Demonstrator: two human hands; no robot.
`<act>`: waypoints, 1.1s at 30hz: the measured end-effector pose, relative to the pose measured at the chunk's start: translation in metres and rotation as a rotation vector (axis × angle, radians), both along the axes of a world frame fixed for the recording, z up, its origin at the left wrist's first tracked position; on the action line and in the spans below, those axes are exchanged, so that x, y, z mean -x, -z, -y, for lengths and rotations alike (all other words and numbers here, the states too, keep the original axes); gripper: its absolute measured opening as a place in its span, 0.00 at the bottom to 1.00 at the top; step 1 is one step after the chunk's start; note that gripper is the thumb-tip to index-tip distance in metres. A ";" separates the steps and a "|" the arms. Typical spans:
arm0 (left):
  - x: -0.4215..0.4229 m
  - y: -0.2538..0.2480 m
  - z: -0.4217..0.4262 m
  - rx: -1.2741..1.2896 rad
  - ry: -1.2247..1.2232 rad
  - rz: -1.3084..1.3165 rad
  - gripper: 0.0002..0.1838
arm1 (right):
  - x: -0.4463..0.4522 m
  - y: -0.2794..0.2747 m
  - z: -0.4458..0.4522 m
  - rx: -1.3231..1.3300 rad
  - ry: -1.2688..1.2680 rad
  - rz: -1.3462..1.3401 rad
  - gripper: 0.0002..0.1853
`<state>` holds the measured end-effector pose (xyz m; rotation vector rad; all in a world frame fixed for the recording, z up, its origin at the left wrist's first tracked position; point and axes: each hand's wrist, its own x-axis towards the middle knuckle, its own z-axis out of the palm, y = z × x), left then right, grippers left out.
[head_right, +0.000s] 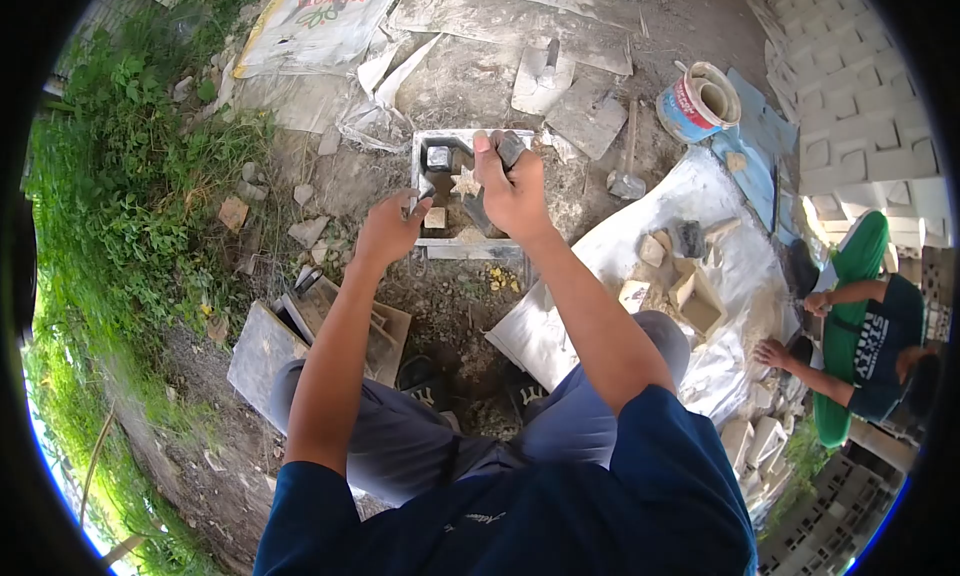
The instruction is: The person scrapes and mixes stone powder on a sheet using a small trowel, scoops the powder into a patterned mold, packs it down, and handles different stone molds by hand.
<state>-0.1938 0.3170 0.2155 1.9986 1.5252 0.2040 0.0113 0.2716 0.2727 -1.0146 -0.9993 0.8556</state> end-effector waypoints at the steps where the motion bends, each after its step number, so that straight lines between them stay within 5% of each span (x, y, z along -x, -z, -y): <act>1: 0.000 -0.001 0.000 0.005 -0.014 0.024 0.27 | -0.006 -0.012 -0.001 -0.003 0.006 0.000 0.22; 7: 0.005 0.004 -0.005 0.009 -0.056 0.076 0.30 | -0.061 -0.052 -0.006 -0.215 0.195 -0.220 0.26; 9: 0.006 0.001 -0.002 0.010 -0.074 0.114 0.31 | -0.085 -0.027 -0.014 -0.102 0.509 -0.500 0.28; 11: 0.008 0.002 -0.001 -0.030 -0.170 0.093 0.34 | -0.104 0.000 -0.016 -0.024 0.586 -0.621 0.29; 13: 0.010 0.009 -0.001 -0.061 -0.221 0.062 0.35 | -0.116 0.042 -0.020 0.148 0.703 -1.021 0.28; 20: 0.013 0.007 -0.003 -0.015 -0.348 0.121 0.38 | -0.091 0.102 -0.050 0.118 0.607 -1.254 0.28; 25: 0.019 0.012 0.000 0.064 -0.349 0.111 0.39 | -0.082 0.126 -0.054 0.061 0.452 -1.256 0.27; 27: 0.024 0.023 -0.001 0.086 -0.351 0.106 0.40 | -0.099 0.146 -0.048 0.390 0.565 -0.348 0.25; 28: 0.027 0.032 -0.003 0.088 -0.310 0.125 0.41 | -0.112 0.154 -0.039 0.604 0.491 -0.163 0.24; 33: 0.026 0.090 -0.018 0.331 -0.265 0.260 0.48 | -0.120 0.183 -0.014 0.732 0.330 -0.321 0.26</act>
